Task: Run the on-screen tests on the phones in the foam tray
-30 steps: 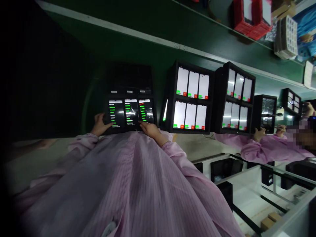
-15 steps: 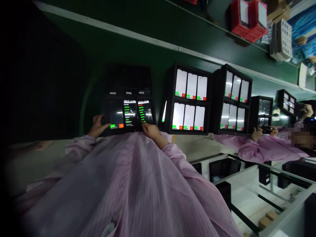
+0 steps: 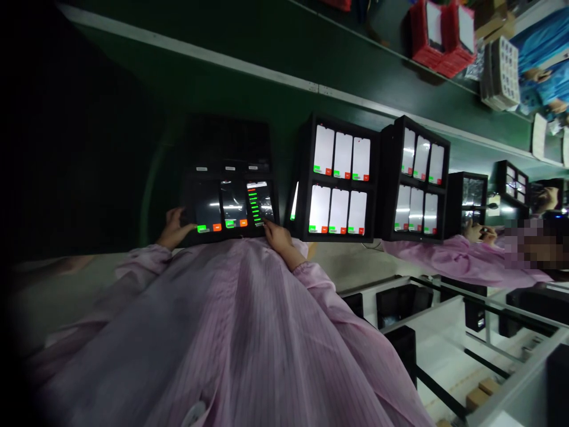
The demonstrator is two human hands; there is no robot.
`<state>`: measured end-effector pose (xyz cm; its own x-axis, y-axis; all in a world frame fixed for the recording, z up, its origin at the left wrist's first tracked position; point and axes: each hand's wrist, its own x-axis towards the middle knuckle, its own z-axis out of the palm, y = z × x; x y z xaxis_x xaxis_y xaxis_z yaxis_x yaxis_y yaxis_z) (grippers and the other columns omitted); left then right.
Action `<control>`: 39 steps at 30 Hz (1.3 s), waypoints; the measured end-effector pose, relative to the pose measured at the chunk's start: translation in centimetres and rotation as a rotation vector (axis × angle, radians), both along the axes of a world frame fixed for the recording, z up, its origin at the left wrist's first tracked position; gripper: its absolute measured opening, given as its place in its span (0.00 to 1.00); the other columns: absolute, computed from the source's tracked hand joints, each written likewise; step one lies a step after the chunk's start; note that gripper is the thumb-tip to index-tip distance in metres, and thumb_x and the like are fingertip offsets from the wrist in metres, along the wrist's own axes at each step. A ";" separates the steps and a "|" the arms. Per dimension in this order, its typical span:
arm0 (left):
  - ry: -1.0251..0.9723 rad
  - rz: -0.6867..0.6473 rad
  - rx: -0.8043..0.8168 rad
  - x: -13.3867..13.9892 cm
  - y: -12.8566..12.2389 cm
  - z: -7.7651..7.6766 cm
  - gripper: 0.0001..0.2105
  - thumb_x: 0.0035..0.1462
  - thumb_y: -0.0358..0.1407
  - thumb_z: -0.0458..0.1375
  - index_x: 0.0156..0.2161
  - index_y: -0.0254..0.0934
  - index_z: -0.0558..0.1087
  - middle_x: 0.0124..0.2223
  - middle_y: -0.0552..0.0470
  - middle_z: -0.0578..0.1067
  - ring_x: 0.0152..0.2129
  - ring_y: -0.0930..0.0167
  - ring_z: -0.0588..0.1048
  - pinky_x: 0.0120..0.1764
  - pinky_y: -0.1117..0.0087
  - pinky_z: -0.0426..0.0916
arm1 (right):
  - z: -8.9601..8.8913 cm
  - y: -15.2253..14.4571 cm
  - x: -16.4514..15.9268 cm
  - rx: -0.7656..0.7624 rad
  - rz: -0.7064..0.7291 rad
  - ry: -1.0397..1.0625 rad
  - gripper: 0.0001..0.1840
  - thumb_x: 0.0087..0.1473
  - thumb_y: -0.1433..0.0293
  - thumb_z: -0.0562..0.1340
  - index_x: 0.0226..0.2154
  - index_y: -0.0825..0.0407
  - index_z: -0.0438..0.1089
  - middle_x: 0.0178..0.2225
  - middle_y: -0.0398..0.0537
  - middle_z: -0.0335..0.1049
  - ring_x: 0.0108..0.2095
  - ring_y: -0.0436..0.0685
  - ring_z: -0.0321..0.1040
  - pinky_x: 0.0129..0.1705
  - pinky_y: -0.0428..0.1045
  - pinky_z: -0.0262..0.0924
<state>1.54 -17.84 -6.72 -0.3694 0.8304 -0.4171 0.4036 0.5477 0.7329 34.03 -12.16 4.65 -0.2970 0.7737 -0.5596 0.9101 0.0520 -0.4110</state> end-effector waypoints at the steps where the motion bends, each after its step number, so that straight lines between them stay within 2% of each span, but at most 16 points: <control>1: 0.017 -0.007 0.007 0.1 0.1 0.0 0.27 0.39 0.35 0.65 0.49 0.41 0.68 0.53 0.46 0.66 0.55 0.58 0.71 0.64 0.51 0.64 | -0.1 0.0 0.1 0.011 -0.012 0.011 0.23 0.71 0.68 0.53 0.64 0.46 0.68 0.59 0.48 0.75 0.56 0.60 0.75 0.56 0.52 0.68; 5: 0.104 -0.057 0.040 0.2 0.4 0.1 0.23 0.40 0.34 0.63 0.45 0.38 0.69 0.50 0.43 0.69 0.54 0.56 0.72 0.63 0.52 0.65 | -0.5 0.2 0.2 0.090 -0.077 0.080 0.21 0.71 0.69 0.52 0.62 0.49 0.69 0.56 0.50 0.77 0.52 0.58 0.77 0.53 0.51 0.68; 10: 0.157 -0.096 0.061 0.1 -0.3 0.3 0.23 0.39 0.35 0.62 0.46 0.39 0.68 0.50 0.41 0.70 0.55 0.54 0.71 0.64 0.50 0.64 | -0.3 1.4 -0.4 0.191 -0.123 0.150 0.19 0.71 0.68 0.52 0.58 0.50 0.71 0.51 0.53 0.79 0.46 0.58 0.78 0.48 0.50 0.68; 15: 0.134 -0.109 0.022 0.1 -1.4 0.8 0.24 0.39 0.36 0.62 0.46 0.40 0.68 0.50 0.42 0.70 0.55 0.53 0.72 0.65 0.49 0.62 | -0.6 3.4 -2.1 0.232 -0.193 0.165 0.14 0.69 0.67 0.54 0.53 0.50 0.70 0.46 0.52 0.80 0.42 0.60 0.78 0.43 0.51 0.68; 18: 0.113 -0.081 -0.008 -0.2 -0.8 1.2 0.23 0.41 0.37 0.62 0.47 0.41 0.69 0.49 0.43 0.70 0.54 0.54 0.72 0.64 0.49 0.63 | -1.2 5.4 -3.3 0.226 -0.234 0.131 0.14 0.67 0.67 0.57 0.53 0.52 0.66 0.46 0.55 0.78 0.41 0.62 0.77 0.44 0.54 0.69; 20: 0.104 -0.038 -0.016 -0.5 0.7 1.5 0.24 0.45 0.39 0.62 0.50 0.41 0.69 0.50 0.43 0.70 0.53 0.55 0.73 0.64 0.48 0.63 | -1.5 7.3 -4.2 0.259 -0.247 0.106 0.16 0.65 0.68 0.58 0.54 0.53 0.65 0.48 0.58 0.77 0.45 0.63 0.76 0.48 0.56 0.68; 22: 0.126 0.009 0.010 -0.6 3.2 1.9 0.27 0.48 0.40 0.62 0.55 0.39 0.68 0.51 0.41 0.69 0.54 0.55 0.73 0.65 0.48 0.62 | -1.6 9.5 -5.1 0.294 -0.237 0.073 0.18 0.64 0.70 0.59 0.56 0.56 0.64 0.51 0.62 0.75 0.50 0.65 0.73 0.54 0.57 0.66; 27: 0.274 0.021 0.102 1.1 12.7 3.3 0.38 0.48 0.42 0.65 0.63 0.33 0.61 0.60 0.32 0.64 0.63 0.49 0.63 0.65 0.44 0.59 | -1.2 14.4 -7.9 0.235 -0.191 -0.084 0.28 0.62 0.72 0.60 0.62 0.65 0.59 0.57 0.69 0.70 0.57 0.67 0.69 0.61 0.58 0.60; 31: 0.368 0.000 -0.053 3.7 19.2 4.5 0.46 0.46 0.47 0.68 0.67 0.35 0.57 0.68 0.27 0.55 0.67 0.43 0.56 0.62 0.37 0.58 | -1.0 16.3 -9.9 0.175 -0.218 -0.179 0.38 0.61 0.70 0.63 0.68 0.67 0.51 0.57 0.73 0.69 0.58 0.70 0.67 0.60 0.60 0.60; 34: 0.420 0.008 -0.135 4.7 21.7 4.9 0.48 0.46 0.49 0.68 0.69 0.38 0.54 0.71 0.26 0.50 0.68 0.40 0.53 0.59 0.31 0.58 | -1.4 17.0 -11.0 0.174 -0.266 -0.203 0.43 0.60 0.67 0.64 0.69 0.67 0.48 0.55 0.75 0.68 0.56 0.72 0.67 0.59 0.64 0.60; 39: 0.460 -0.069 -0.126 4.9 22.7 5.3 0.50 0.45 0.49 0.69 0.70 0.39 0.52 0.74 0.25 0.43 0.70 0.39 0.49 0.59 0.29 0.55 | -2.6 17.4 -12.5 0.200 -0.348 -0.229 0.48 0.57 0.64 0.67 0.71 0.64 0.47 0.58 0.77 0.62 0.57 0.75 0.63 0.57 0.68 0.60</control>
<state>6.39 4.89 -1.42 -0.4848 0.8130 -0.3226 0.7090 0.5812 0.3995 21.54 5.20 2.05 0.1131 0.9051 -0.4099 0.9537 -0.2146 -0.2108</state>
